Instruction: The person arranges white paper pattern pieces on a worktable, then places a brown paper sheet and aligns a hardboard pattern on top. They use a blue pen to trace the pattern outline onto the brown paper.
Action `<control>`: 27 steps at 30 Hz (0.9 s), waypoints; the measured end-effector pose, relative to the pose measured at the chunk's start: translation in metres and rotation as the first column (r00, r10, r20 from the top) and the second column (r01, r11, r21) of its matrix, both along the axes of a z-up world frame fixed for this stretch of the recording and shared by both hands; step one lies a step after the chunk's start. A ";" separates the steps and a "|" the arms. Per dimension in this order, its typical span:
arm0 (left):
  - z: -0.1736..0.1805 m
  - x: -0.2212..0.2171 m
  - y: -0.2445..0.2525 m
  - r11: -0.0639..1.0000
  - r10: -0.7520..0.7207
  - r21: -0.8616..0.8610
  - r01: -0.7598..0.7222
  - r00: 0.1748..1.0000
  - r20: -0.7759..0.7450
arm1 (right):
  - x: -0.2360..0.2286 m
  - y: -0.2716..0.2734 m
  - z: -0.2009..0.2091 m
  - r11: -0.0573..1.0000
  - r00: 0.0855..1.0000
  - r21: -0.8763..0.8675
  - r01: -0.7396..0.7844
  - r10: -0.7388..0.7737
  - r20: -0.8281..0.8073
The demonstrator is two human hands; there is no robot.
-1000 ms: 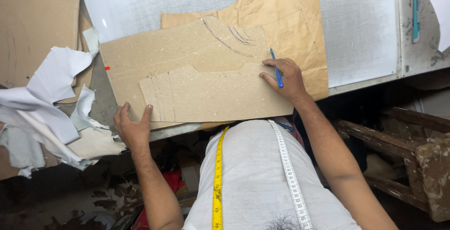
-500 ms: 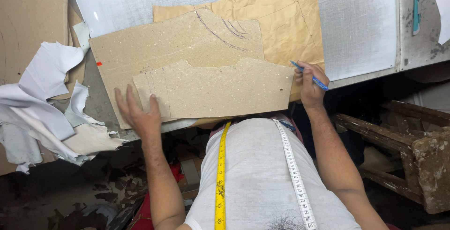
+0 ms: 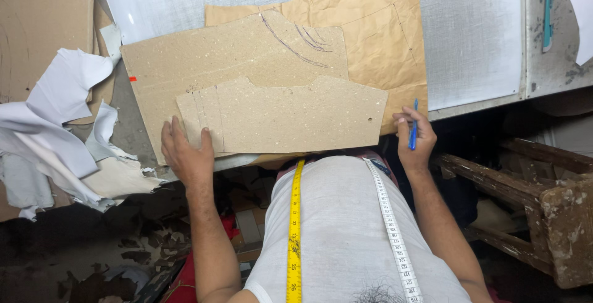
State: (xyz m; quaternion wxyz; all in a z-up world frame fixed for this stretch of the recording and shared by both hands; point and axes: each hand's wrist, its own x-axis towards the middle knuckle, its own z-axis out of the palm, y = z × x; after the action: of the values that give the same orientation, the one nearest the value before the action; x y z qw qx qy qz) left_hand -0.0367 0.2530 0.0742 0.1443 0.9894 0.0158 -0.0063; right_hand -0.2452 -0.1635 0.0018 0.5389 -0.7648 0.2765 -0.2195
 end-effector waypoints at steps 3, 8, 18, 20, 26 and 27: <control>-0.005 -0.003 0.010 0.996 0.072 -0.039 -0.077 0.990 -0.120 | -0.010 0.011 -0.007 0.999 0.999 0.006 -0.032 0.032 0.012; -0.011 -0.007 -0.002 0.997 0.061 -0.032 -0.065 0.994 -0.096 | -0.006 0.024 -0.006 0.999 0.998 0.018 -0.034 0.035 -0.051; -0.009 0.004 0.005 0.996 0.074 -0.044 -0.082 0.986 -0.152 | -0.008 0.037 -0.004 0.998 0.996 0.025 -0.050 0.051 -0.072; -0.014 0.006 0.008 0.991 0.070 -0.104 -0.082 0.991 -0.112 | -0.009 0.036 -0.006 0.998 0.998 0.055 -0.039 0.042 -0.047; -0.033 0.021 0.021 0.733 0.179 -0.658 -0.171 0.982 -0.056 | -0.013 0.037 -0.015 0.985 0.996 0.173 -0.011 -0.004 0.087; -0.038 0.024 0.023 0.618 0.187 -0.772 -0.152 0.981 -0.043 | -0.015 0.036 -0.016 0.979 0.993 0.203 -0.010 -0.013 0.114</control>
State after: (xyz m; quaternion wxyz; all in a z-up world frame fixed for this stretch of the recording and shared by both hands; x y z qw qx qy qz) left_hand -0.0131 0.2755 0.0366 0.5531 0.8266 0.1017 0.0218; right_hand -0.2603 -0.1271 -0.0146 0.6291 -0.6917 0.2666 -0.2339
